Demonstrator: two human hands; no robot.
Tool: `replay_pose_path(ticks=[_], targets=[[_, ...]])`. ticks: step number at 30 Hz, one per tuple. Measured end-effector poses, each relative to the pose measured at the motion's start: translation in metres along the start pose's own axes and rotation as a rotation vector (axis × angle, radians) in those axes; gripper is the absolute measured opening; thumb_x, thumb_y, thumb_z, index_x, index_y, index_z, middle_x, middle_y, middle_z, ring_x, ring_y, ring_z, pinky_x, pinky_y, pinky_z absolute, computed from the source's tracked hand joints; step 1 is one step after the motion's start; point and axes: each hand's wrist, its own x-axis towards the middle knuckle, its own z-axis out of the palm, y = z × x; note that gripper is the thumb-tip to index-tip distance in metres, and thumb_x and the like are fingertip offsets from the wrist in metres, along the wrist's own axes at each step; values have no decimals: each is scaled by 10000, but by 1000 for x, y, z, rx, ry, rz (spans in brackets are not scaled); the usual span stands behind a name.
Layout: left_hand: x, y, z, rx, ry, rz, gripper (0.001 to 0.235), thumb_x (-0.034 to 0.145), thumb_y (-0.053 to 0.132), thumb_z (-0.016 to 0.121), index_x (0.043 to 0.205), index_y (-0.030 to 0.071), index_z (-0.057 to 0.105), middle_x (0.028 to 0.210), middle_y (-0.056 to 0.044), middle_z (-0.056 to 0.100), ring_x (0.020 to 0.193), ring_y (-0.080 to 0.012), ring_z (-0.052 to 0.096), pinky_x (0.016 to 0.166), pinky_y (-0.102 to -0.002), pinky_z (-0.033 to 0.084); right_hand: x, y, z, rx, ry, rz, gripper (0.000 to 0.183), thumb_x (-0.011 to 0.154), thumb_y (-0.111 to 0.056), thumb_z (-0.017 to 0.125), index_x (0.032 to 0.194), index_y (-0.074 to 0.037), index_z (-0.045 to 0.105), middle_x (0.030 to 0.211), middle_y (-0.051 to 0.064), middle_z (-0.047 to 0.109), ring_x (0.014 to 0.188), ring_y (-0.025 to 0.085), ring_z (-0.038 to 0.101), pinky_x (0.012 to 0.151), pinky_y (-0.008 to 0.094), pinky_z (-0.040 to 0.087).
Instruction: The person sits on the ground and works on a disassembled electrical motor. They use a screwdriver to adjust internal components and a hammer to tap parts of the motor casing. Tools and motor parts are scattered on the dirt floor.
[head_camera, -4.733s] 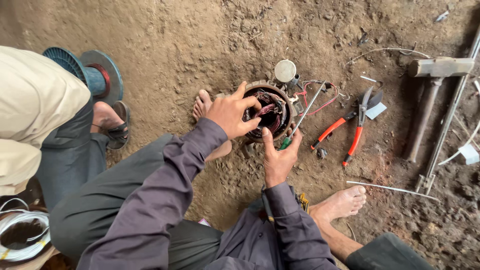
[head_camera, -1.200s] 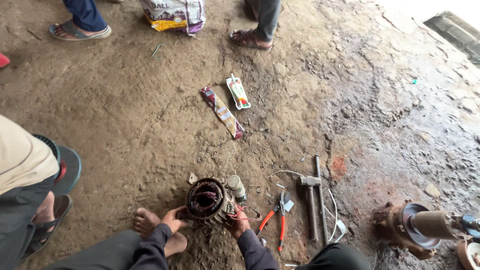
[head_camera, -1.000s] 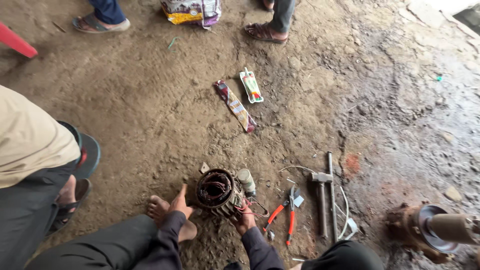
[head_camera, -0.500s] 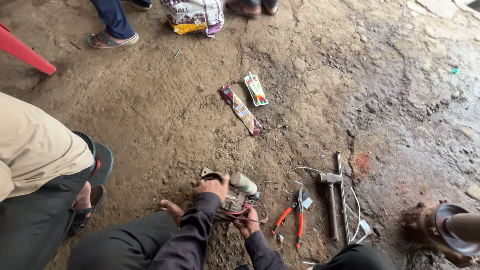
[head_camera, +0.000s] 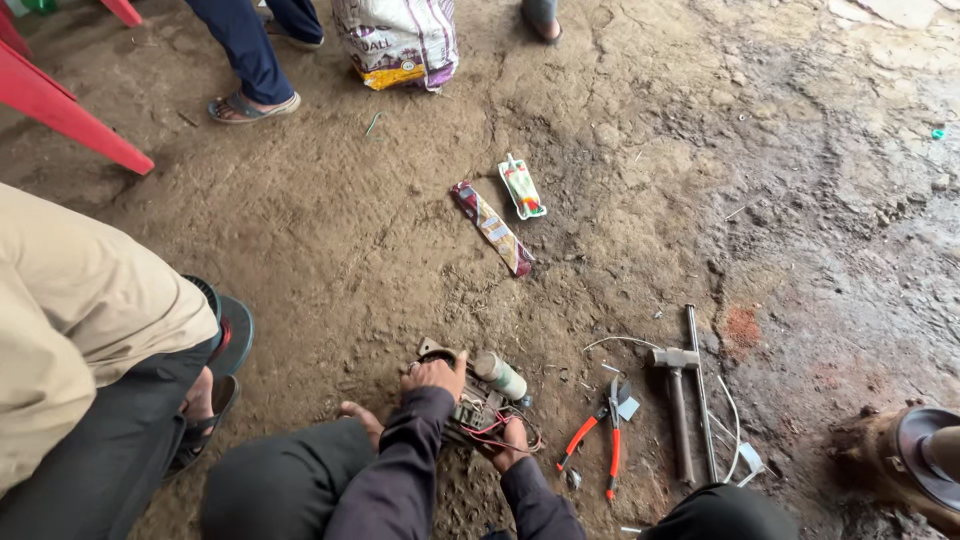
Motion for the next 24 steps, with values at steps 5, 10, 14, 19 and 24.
replay_pose_path(ticks=[5, 10, 14, 19, 24], targets=[[6, 6, -15, 19, 29, -19, 768, 977, 698, 351, 1103, 67, 769, 1198, -176, 733, 1182, -365, 661, 982, -501, 499, 3, -2, 6, -13, -3, -23, 276, 960, -310, 485, 741, -147, 522, 759, 86, 563, 832, 319, 602, 841, 561, 541], [1, 1, -11, 57, -4, -25, 770, 973, 707, 360, 1113, 68, 766, 1194, -164, 727, 1190, -340, 650, 1008, -500, 450, -3, 2, -2, 68, 6, -67, 264, 971, -367, 503, 859, -136, 560, 812, 69, 513, 806, 289, 527, 766, 534, 511], [-26, 13, 9, 84, -67, 95, 745, 987, 697, 392, 1183, 73, 749, 1216, -190, 730, 1177, -342, 676, 1014, -480, 468, -20, 19, -33, 162, 71, -96, 271, 979, -382, 481, 911, -133, 563, 873, 81, 533, 850, 303, 539, 792, 556, 505], [-69, 63, 32, 235, -137, 375, 720, 935, 701, 473, 1226, 93, 725, 1283, -169, 682, 1209, -332, 630, 1063, -511, 388, -37, 26, -55, 240, 99, -159, 293, 990, -400, 454, 976, -130, 566, 949, 96, 557, 905, 321, 554, 825, 584, 498], [-96, 90, 41, 269, -246, 514, 735, 924, 722, 487, 1215, 95, 739, 1261, -152, 712, 1213, -298, 640, 1185, -482, 276, -56, 24, -63, 297, 121, -215, 328, 1000, -419, 426, 1041, -127, 570, 1025, 111, 582, 960, 339, 570, 857, 612, 492]])
